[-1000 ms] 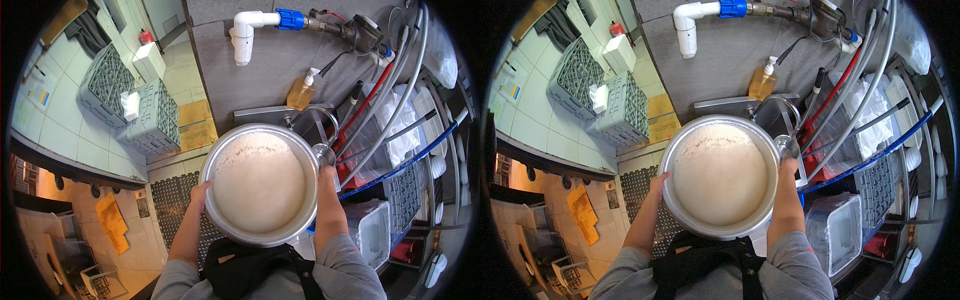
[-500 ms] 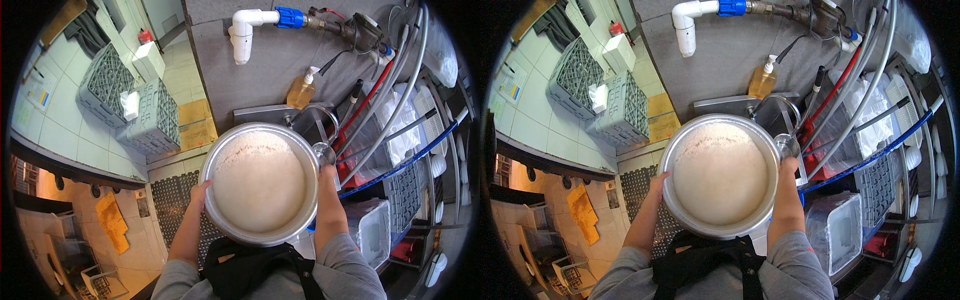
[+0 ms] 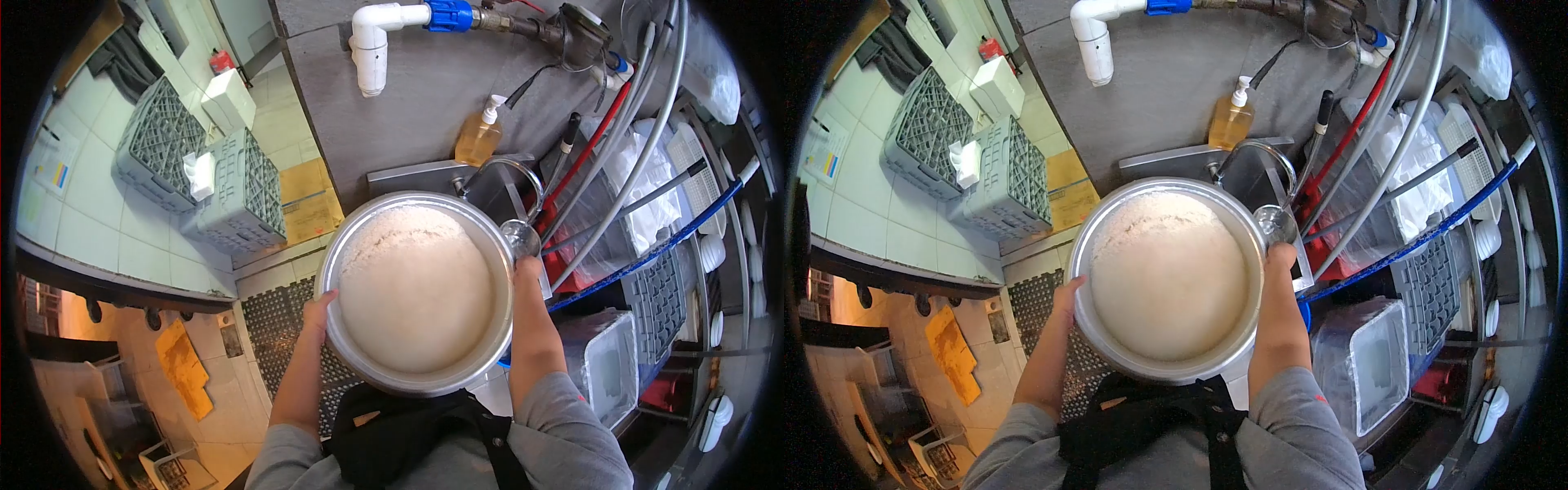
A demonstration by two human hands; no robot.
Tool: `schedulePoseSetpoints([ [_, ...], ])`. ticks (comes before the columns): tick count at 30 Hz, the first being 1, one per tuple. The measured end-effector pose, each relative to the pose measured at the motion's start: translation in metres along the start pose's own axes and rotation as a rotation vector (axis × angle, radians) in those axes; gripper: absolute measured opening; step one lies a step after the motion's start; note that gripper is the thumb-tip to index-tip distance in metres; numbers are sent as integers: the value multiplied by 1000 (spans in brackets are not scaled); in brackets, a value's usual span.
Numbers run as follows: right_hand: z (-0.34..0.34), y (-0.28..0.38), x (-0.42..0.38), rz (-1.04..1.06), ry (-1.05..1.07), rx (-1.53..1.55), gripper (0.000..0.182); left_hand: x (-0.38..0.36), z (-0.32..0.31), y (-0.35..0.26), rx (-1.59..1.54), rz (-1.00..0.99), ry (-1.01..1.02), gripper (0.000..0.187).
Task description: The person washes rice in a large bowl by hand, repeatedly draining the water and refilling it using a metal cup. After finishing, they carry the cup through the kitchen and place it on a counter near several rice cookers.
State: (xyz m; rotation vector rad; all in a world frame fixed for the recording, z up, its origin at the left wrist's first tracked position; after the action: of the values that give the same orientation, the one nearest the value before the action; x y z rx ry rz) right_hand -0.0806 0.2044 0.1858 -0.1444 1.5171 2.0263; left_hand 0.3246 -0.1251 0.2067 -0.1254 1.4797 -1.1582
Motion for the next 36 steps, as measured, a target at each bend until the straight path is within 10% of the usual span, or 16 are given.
schedulePoseSetpoints([
  [10,-16,-45,58,-14,-32,164,18,15,4,15,31,28,-12,52],
  [12,-14,-50,89,357,119,-250,15,1,1,2,7,12,19,53],
  [14,-1,-43,67,68,26,312,14,6,0,5,5,16,13,56],
  [18,38,30,-9,-78,90,398,19,6,1,8,11,-13,20,65],
  [25,93,101,8,217,-6,236,23,19,4,19,5,-9,1,76],
  [28,111,151,-22,838,-207,-197,24,19,1,19,-75,-19,35,75],
  [36,88,226,-150,1160,-130,77,16,10,1,9,-112,-26,57,67],
])
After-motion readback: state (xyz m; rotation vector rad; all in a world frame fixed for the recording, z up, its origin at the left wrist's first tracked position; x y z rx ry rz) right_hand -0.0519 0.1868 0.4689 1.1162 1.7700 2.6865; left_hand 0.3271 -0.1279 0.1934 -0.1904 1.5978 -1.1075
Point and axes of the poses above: each hand's wrist, its own x-axis towards the middle knuckle, its own z-axis out of the back of the hand, y = z × x, the point moved 4 cm from there along x, towards the middle knuckle, and after that the axes turned 13 degrees about x, right-handed, at the moved point
